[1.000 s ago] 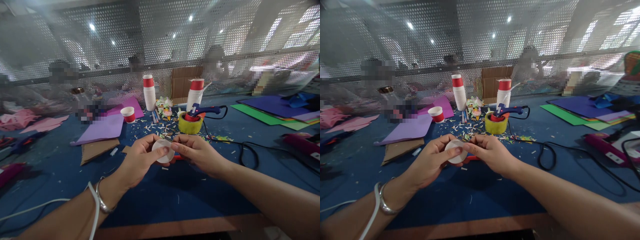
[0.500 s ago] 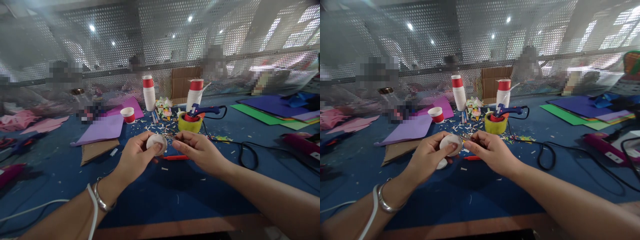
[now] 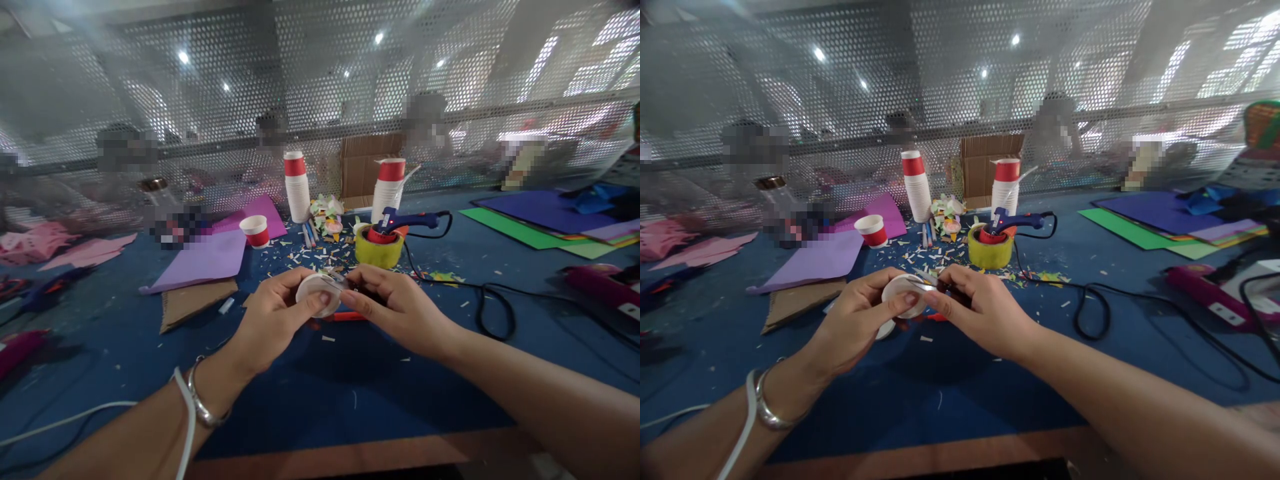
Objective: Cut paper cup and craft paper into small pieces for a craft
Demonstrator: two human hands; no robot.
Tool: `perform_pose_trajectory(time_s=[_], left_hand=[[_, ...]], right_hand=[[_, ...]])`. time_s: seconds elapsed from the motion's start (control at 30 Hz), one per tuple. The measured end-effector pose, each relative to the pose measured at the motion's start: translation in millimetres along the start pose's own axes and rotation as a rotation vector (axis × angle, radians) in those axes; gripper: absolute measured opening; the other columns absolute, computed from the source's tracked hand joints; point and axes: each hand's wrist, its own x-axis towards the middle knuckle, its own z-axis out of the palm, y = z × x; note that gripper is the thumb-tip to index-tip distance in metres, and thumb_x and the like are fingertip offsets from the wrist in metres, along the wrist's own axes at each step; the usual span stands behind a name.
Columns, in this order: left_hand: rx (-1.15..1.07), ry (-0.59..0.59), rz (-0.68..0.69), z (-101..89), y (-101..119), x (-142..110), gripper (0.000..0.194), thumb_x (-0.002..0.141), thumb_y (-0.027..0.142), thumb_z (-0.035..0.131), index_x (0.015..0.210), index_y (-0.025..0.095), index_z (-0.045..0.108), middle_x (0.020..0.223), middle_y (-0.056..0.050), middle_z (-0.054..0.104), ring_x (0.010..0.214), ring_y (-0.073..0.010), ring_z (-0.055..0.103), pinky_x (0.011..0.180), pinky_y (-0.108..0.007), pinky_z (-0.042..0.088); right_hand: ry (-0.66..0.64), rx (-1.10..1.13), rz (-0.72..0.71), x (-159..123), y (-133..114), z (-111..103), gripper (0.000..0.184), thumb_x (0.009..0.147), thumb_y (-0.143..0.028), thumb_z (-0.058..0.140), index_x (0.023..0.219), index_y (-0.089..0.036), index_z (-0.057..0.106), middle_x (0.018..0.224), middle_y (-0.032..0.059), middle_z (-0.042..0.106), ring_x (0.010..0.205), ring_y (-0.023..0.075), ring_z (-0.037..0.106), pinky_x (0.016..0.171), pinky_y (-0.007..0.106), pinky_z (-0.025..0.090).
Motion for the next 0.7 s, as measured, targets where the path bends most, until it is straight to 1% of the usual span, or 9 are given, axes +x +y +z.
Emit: perform_pose_trajectory(time_s=[0.17, 0.43, 0.57, 0.7], left_hand=[[0.060, -0.013, 0.041, -1.5, -0.4, -0.8, 0.012, 0.086, 0.029, 0.071, 0.089, 0.018, 0.070, 0.075, 0.001, 0.065, 0.067, -0.0093, 0.059, 0.056, -0.018, 0.050], [0.082, -0.054, 0.063, -3.3, -1.8, -0.5, 0.013, 0.086, 0.031, 0.070, 0.088, 0.018, 0.069, 0.073, 0.001, 0.063, 0.064, -0.0084, 0.056, 0.053, -0.016, 0.047], [0.079, -0.075, 0.036, -4.4, -0.2, -1.3, 0.018, 0.085, 0.034, 0.072, 0.091, 0.017, 0.069, 0.073, 0.000, 0.063, 0.063, -0.0093, 0.057, 0.050, -0.016, 0.047], [0.095, -0.102, 0.051, -6.1, 1.3, -1.4, 0.019, 0.085, 0.035, 0.071, 0.090, 0.017, 0.068, 0.072, 0.000, 0.064, 0.062, -0.0096, 0.057, 0.051, -0.017, 0.047]], right_hand=[[-0.011, -0.006, 0.000, 0.0, -0.6, -0.9, 0.033, 0.094, -0.051, 0.052, 0.086, -0.019, 0.056, 0.073, -0.0010, 0.053, 0.063, 0.0129, 0.044, 0.057, 0.029, 0.032], [-0.021, -0.019, -0.025, -1.7, -3.9, -2.8, 0.034, 0.093, -0.050, 0.053, 0.078, -0.020, 0.051, 0.065, -0.0043, 0.043, 0.058, 0.0112, 0.037, 0.054, 0.027, 0.029], [-0.032, -0.025, -0.023, -3.0, -5.2, -3.9, 0.032, 0.093, -0.049, 0.054, 0.079, -0.020, 0.052, 0.065, -0.0043, 0.044, 0.058, 0.0108, 0.037, 0.053, 0.027, 0.029], [-0.034, -0.014, -0.028, -2.7, -6.5, -4.6, 0.032, 0.093, -0.048, 0.055, 0.080, -0.019, 0.052, 0.066, -0.0044, 0.045, 0.057, 0.0102, 0.036, 0.052, 0.027, 0.029]])
